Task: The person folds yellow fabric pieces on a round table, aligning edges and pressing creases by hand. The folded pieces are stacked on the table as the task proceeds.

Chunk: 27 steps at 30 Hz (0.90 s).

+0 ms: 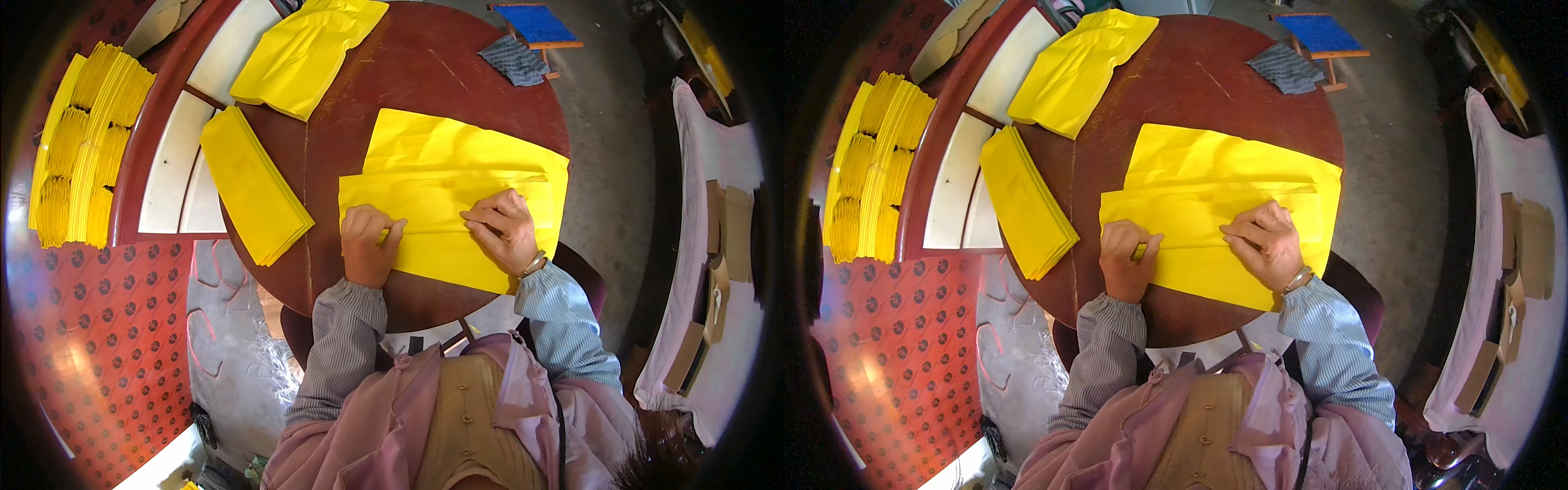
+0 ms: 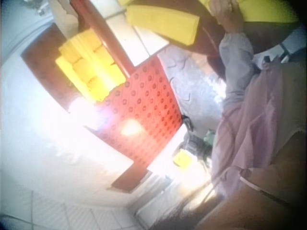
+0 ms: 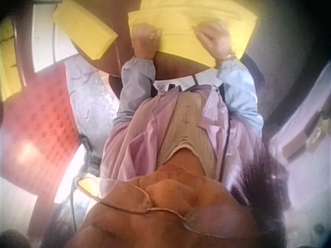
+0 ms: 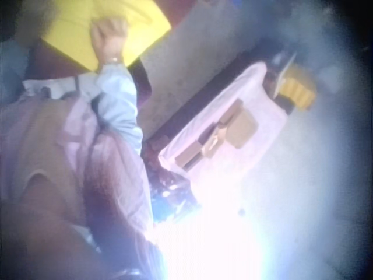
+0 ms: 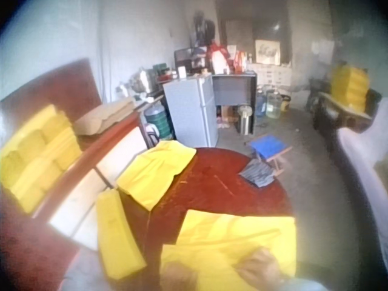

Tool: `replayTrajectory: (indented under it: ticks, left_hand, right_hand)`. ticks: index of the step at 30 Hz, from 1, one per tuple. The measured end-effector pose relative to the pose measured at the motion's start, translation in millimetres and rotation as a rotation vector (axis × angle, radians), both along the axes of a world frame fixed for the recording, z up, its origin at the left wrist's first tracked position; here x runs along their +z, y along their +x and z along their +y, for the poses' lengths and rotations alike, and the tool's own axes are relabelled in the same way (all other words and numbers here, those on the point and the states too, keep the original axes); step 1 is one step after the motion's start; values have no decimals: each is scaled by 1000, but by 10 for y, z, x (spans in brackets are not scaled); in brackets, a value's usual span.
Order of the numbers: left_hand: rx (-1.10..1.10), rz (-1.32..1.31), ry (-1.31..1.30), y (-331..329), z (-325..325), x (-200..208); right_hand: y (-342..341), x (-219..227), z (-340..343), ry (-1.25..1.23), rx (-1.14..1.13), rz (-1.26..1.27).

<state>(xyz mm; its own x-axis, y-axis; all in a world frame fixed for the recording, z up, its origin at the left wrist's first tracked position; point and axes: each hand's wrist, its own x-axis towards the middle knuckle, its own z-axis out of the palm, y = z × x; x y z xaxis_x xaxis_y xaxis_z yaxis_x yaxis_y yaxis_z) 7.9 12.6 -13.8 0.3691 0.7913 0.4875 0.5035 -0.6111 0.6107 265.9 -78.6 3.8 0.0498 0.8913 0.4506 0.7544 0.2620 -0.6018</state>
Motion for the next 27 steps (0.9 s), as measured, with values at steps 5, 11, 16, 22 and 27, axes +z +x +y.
replayTrajectory:
  ticks: [5,11,16,22,27]
  left_hand:
    - [42,60,68,-103,49,-11]
    - [35,69,83,-148,50,14]
    - [-258,181,66,-70,97,56]
    - [-352,176,-31,-93,90,64]
    - [-299,146,-37,-310,71,105]
  right_hand:
    - [-6,-39,-21,-42,-61,58]
    - [-15,20,-26,-121,-118,24]
    - [-196,174,22,-8,-52,-229]
    - [-430,214,50,-67,60,-200]
    - [-189,193,-183,-129,22,-36]
